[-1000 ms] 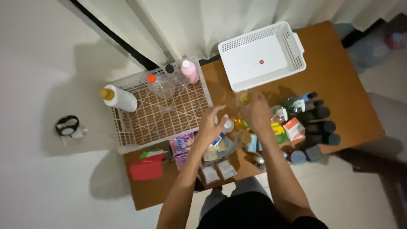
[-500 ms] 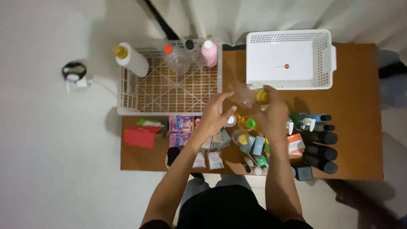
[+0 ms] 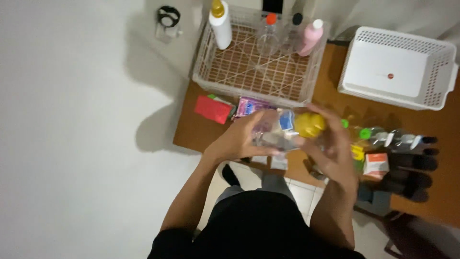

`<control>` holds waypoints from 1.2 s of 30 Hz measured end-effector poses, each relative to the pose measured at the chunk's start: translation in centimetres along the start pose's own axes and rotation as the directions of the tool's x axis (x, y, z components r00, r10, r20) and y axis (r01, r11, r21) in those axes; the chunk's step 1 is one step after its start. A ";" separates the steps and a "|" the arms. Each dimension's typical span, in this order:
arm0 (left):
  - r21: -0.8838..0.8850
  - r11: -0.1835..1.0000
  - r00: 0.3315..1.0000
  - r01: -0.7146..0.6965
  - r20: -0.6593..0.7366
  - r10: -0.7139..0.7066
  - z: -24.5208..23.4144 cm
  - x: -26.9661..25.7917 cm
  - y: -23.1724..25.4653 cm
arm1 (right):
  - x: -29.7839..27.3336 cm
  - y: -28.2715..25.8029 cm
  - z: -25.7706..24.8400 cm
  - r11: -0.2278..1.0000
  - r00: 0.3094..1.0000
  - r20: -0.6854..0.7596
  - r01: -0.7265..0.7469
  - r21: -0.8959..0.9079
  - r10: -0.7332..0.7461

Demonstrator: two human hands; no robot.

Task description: The person wipes several plastic bottles with a black cloth and places them into a white plastic crate. The bottles include white, pink, and clear containers with various colored caps. The person handles each bottle individually, wiping it before placing it in the crate.

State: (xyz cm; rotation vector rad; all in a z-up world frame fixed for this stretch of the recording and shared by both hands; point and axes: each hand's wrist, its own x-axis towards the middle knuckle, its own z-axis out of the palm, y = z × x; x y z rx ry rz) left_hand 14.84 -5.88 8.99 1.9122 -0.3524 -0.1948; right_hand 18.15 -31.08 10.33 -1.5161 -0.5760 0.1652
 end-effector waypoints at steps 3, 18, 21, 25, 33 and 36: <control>-0.089 0.990 0.988 0.106 -0.101 -0.114 -1.2 -6.2 -2.8 | 1.1 0.9 6.4 0.998 0.998 0.009 0.056 -0.042 -0.056; -0.325 0.919 0.720 0.221 -0.581 -0.379 -1.3 -21.9 -19.1 | -8.2 29.3 23.6 0.350 0.900 -0.237 -0.369 -0.861 0.365; -0.248 0.965 0.754 0.085 -0.617 -0.225 -1.5 -21.8 -17.8 | -9.8 33.2 22.6 0.453 0.936 -0.234 -0.335 -0.826 0.264; -0.441 0.894 0.751 0.078 -0.564 -0.344 -2.2 -20.0 -16.6 | -7.0 24.5 23.0 0.630 0.927 -0.293 -0.374 -0.680 0.234; -0.259 0.965 0.767 -0.035 -0.627 -0.140 0.9 -17.2 -13.3 | -3.3 5.4 26.3 0.781 0.921 -0.029 0.313 -0.541 -0.388; -0.340 0.940 0.820 -0.010 -0.541 -0.187 1.9 -16.3 -10.8 | -0.4 2.8 24.3 0.882 0.933 -0.217 0.170 -0.439 -0.287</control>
